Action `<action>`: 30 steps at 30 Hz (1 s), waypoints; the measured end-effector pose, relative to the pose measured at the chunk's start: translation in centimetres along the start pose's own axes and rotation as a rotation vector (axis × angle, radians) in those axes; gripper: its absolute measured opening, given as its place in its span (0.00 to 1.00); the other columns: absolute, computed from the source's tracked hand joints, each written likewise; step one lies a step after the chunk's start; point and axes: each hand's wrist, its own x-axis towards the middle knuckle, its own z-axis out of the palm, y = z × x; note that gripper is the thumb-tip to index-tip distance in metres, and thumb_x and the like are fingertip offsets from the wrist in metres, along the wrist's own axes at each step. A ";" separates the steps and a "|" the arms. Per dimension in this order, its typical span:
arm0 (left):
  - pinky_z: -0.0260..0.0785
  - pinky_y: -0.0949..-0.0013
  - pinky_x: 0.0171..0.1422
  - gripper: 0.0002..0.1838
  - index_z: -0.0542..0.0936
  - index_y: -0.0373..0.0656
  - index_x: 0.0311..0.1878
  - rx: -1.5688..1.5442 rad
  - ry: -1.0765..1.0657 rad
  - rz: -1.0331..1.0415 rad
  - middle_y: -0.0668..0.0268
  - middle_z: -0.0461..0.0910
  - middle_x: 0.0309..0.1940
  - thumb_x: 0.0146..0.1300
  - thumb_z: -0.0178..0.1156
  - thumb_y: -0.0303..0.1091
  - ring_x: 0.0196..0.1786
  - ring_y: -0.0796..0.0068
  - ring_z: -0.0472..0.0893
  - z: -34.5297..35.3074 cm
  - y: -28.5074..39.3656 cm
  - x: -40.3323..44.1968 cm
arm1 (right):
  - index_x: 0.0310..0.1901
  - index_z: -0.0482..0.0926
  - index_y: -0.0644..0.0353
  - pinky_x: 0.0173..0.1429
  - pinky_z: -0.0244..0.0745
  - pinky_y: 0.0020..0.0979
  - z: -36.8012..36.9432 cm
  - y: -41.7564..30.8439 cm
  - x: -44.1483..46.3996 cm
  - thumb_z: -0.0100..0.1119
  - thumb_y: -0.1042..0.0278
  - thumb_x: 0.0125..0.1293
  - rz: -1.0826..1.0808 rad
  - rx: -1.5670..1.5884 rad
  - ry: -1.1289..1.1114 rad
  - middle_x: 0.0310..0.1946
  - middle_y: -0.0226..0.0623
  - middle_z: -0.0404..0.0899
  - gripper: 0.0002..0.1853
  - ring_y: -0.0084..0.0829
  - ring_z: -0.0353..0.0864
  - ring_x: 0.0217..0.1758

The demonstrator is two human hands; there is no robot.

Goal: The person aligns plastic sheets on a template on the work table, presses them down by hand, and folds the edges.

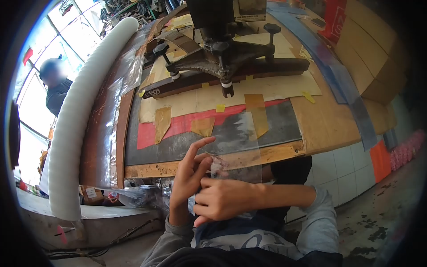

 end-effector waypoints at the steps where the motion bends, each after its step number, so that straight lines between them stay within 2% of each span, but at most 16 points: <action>1: 0.73 0.76 0.41 0.21 0.66 0.40 0.66 -0.089 0.019 0.009 0.60 0.84 0.34 0.70 0.49 0.21 0.35 0.82 0.80 0.3 -0.1 0.2 | 0.27 0.73 0.59 0.43 0.69 0.30 -1.0 0.1 0.0 0.61 0.50 0.62 0.072 -0.014 0.120 0.22 0.30 0.65 0.19 0.30 0.70 0.26; 4: 0.74 0.74 0.41 0.18 0.71 0.40 0.61 -0.096 0.087 0.046 0.64 0.85 0.35 0.70 0.50 0.20 0.38 0.84 0.81 1.7 0.5 0.0 | 0.30 0.75 0.60 0.36 0.72 0.31 -2.3 0.7 -1.2 0.68 0.61 0.61 0.313 -0.064 0.389 0.25 0.33 0.71 0.13 0.31 0.73 0.29; 5: 0.74 0.73 0.39 0.15 0.74 0.39 0.58 -0.143 0.154 0.045 0.59 0.85 0.34 0.69 0.52 0.21 0.37 0.79 0.84 2.3 -0.3 0.0 | 0.31 0.76 0.60 0.33 0.72 0.30 -1.9 0.9 -1.4 0.67 0.63 0.62 0.423 -0.112 0.479 0.25 0.34 0.73 0.12 0.31 0.74 0.28; 7: 0.74 0.71 0.37 0.15 0.74 0.39 0.57 0.138 0.197 0.128 0.55 0.84 0.32 0.68 0.53 0.21 0.34 0.72 0.85 3.0 -0.1 -0.1 | 0.33 0.76 0.61 0.28 0.71 0.29 -0.7 1.3 -2.0 0.67 0.67 0.63 0.651 -0.207 0.662 0.26 0.35 0.75 0.09 0.30 0.75 0.27; 8: 0.73 0.70 0.36 0.15 0.75 0.39 0.56 0.274 0.215 0.164 0.53 0.83 0.31 0.68 0.54 0.21 0.33 0.68 0.86 3.3 -0.1 -0.2 | 0.33 0.76 0.61 0.27 0.70 0.28 -0.2 1.7 -2.2 0.66 0.68 0.63 0.751 -0.133 0.659 0.25 0.35 0.75 0.09 0.29 0.74 0.25; 9: 0.73 0.64 0.34 0.15 0.74 0.40 0.57 0.352 0.274 0.232 0.49 0.80 0.29 0.68 0.55 0.23 0.32 0.55 0.84 3.5 -0.5 0.2 | 0.34 0.77 0.62 0.26 0.70 0.28 0.3 2.0 -2.2 0.66 0.69 0.64 0.851 -0.059 0.655 0.23 0.35 0.75 0.08 0.28 0.74 0.23; 10: 0.72 0.62 0.34 0.15 0.73 0.41 0.57 0.360 0.247 0.222 0.49 0.80 0.29 0.68 0.55 0.24 0.32 0.53 0.84 3.3 -0.4 0.5 | 0.34 0.77 0.62 0.25 0.69 0.27 0.9 2.3 -2.3 0.65 0.70 0.65 0.950 0.017 0.653 0.22 0.34 0.74 0.07 0.27 0.73 0.21; 11: 0.72 0.61 0.34 0.15 0.73 0.41 0.58 0.372 0.222 0.215 0.50 0.80 0.29 0.68 0.55 0.24 0.32 0.51 0.83 2.9 -0.3 0.8 | 0.39 0.76 0.62 0.24 0.68 0.27 1.3 2.6 -2.7 0.64 0.71 0.65 0.908 0.041 0.671 0.18 0.33 0.72 0.06 0.24 0.70 0.16; 14: 0.72 0.55 0.35 0.16 0.71 0.41 0.59 0.437 0.157 0.197 0.48 0.80 0.34 0.69 0.54 0.26 0.35 0.45 0.82 1.6 0.7 1.8 | 0.43 0.76 0.61 0.22 0.66 0.26 1.4 2.1 -2.3 0.62 0.72 0.66 0.908 0.067 0.650 0.14 0.31 0.70 0.07 0.23 0.69 0.14; 16: 0.72 0.54 0.36 0.17 0.71 0.41 0.60 0.433 0.130 0.218 0.46 0.79 0.39 0.69 0.54 0.26 0.37 0.44 0.81 0.9 1.4 2.8 | 0.51 0.72 0.61 0.24 0.61 0.21 1.4 2.1 -2.6 0.63 0.71 0.65 0.889 0.195 0.669 0.14 0.27 0.68 0.15 0.17 0.67 0.15; 17: 0.72 0.54 0.45 0.20 0.69 0.40 0.62 0.596 0.142 0.168 0.46 0.76 0.50 0.68 0.55 0.26 0.49 0.45 0.79 1.0 2.3 3.0 | 0.52 0.72 0.61 0.24 0.60 0.20 1.3 1.9 -2.8 0.63 0.71 0.65 0.902 0.313 0.697 0.14 0.26 0.68 0.16 0.15 0.66 0.16; 20: 0.68 0.54 0.60 0.24 0.67 0.38 0.65 0.794 0.171 0.377 0.48 0.73 0.58 0.66 0.56 0.26 0.61 0.49 0.73 1.8 2.3 4.7 | 0.54 0.69 0.64 0.26 0.56 0.16 0.8 2.0 -4.0 0.61 0.69 0.66 0.858 0.630 0.813 0.14 0.21 0.64 0.18 0.10 0.62 0.17; 21: 0.61 0.55 0.69 0.27 0.66 0.36 0.67 0.935 0.182 0.378 0.52 0.72 0.61 0.65 0.56 0.29 0.68 0.53 0.67 2.3 1.7 5.3 | 0.53 0.69 0.64 0.26 0.56 0.17 0.6 1.9 -4.4 0.60 0.68 0.67 0.832 0.743 0.856 0.13 0.21 0.63 0.17 0.10 0.61 0.17; 25: 0.63 0.58 0.67 0.29 0.66 0.35 0.68 1.244 0.335 0.418 0.55 0.72 0.61 0.64 0.54 0.33 0.66 0.57 0.70 4.2 -2.4 7.6 | 0.46 0.70 0.67 0.22 0.54 0.18 0.9 2.7 -4.6 0.53 0.69 0.72 0.581 1.017 0.947 0.13 0.22 0.64 0.09 0.12 0.59 0.13; 27: 0.64 0.58 0.63 0.29 0.67 0.35 0.67 1.210 0.324 0.355 0.57 0.73 0.58 0.62 0.55 0.32 0.63 0.60 0.72 4.4 -2.2 7.7 | 0.42 0.71 0.68 0.21 0.53 0.19 0.6 3.1 -4.5 0.48 0.73 0.74 0.491 1.063 0.965 0.13 0.24 0.65 0.06 0.13 0.58 0.12; 30: 0.65 0.58 0.58 0.30 0.67 0.35 0.67 1.240 0.285 0.336 0.59 0.73 0.55 0.60 0.56 0.30 0.58 0.63 0.73 3.9 -1.6 7.8 | 0.42 0.71 0.67 0.21 0.56 0.21 -0.6 3.2 -4.4 0.49 0.74 0.73 0.737 0.999 0.979 0.14 0.24 0.65 0.05 0.14 0.59 0.13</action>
